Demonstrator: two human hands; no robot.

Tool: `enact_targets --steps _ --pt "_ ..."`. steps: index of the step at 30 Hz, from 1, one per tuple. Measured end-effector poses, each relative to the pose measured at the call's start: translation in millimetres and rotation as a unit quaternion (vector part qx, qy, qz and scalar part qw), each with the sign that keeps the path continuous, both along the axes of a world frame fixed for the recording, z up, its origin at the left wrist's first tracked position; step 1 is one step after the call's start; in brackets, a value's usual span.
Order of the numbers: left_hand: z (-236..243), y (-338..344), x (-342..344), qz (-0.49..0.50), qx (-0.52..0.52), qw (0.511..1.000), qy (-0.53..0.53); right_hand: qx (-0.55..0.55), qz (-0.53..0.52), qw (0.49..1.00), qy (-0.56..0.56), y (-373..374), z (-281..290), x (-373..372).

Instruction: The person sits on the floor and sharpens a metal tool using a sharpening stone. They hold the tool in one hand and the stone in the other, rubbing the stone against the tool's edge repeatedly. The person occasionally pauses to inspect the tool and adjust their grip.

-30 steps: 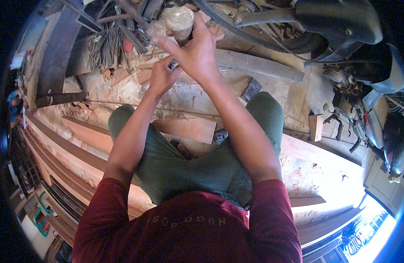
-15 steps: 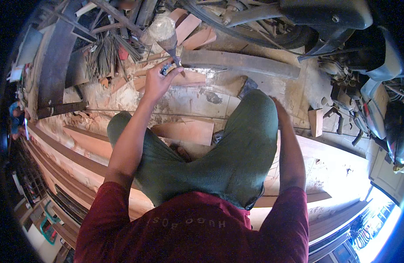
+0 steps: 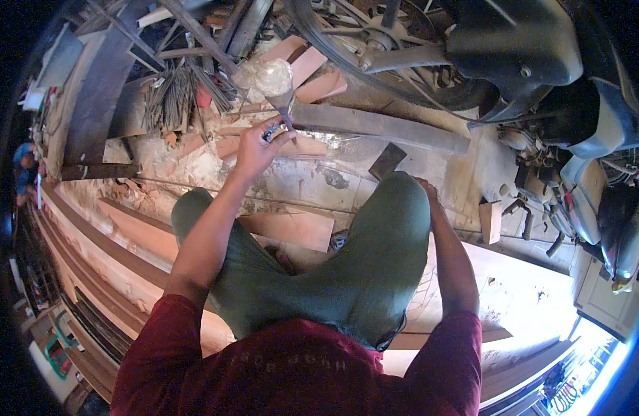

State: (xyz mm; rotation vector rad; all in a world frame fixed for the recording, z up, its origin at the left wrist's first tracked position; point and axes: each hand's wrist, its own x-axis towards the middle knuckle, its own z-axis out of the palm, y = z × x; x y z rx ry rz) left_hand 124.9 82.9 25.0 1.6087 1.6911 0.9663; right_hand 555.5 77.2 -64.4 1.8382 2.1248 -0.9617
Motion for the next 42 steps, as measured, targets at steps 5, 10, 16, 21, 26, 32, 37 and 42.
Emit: enact_targets --steps 5,10,16,21,26,32,37,42 --pt "-4.9 0.3 0.2 -0.013 0.024 1.0 0.0 0.171 0.037 0.984 0.034 33.1 91.8 -24.0" --pt "-11.8 -1.3 -7.9 -0.015 0.045 0.999 -0.013 0.348 0.04 0.913 0.209 42.1 241.3 -99.0" --pt "-11.5 3.5 -2.1 -0.008 0.067 0.998 0.009 0.386 0.066 0.88 0.269 49.3 333.5 -155.3" --pt "-14.7 0.7 -3.9 -0.006 0.059 0.998 0.001 0.355 0.212 0.91 0.028 53.1 344.0 -167.7" --pt "-7.0 -1.1 -7.6 -0.014 0.015 1.0 0.001 0.416 0.142 0.887 0.139 44.0 350.9 -173.7" --pt "-20.5 -3.1 -8.0 -0.024 0.002 0.998 0.066 0.355 0.259 0.898 -0.039 50.6 343.8 -181.1" --pt "-30.5 -2.3 -6.6 -0.025 0.033 0.998 0.052 0.385 0.185 0.902 0.06 46.6 345.7 -175.4" --pt "-30.2 -1.8 -15.5 0.01 -0.003 1.0 -0.025 0.342 0.125 0.927 0.089 44.7 306.9 -160.6"
